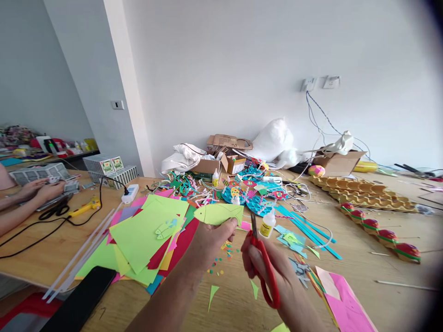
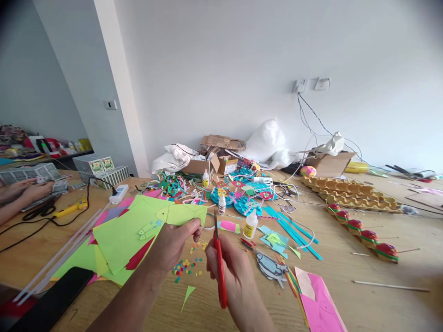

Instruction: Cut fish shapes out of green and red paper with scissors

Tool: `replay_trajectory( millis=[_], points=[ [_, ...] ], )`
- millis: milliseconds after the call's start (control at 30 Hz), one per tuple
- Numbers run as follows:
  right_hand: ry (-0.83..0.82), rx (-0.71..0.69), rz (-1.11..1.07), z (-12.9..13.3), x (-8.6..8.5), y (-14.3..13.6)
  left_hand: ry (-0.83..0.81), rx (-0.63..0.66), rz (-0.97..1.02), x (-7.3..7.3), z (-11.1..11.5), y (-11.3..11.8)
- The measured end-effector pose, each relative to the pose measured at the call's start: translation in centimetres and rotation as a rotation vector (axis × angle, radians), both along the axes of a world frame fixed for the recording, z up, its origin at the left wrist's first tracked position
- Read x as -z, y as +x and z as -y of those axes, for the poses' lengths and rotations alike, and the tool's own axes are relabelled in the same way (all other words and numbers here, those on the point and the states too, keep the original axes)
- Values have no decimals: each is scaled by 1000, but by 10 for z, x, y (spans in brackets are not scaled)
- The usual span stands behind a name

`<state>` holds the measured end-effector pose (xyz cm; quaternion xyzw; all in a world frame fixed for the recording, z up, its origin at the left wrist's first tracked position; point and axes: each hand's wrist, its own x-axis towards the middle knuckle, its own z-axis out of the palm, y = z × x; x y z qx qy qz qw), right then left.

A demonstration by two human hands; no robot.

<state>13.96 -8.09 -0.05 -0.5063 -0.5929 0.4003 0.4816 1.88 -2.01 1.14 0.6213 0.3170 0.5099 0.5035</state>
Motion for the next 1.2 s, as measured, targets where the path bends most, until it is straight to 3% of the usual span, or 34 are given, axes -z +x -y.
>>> replay_trajectory(
  millis=[167,300,867,1200],
  points=[
    [-110,-34,65,6,13,-6,-38,44,82,3,-1,1],
    [-102,-8,65,9,15,-9,-100,35,135,2,1,5],
    [-48,9,-140,7,25,-12,-93,21,149,-1,7,9],
    [-42,36,-126,7,32,-12,-163,-4,218,-1,9,16]
  ],
)
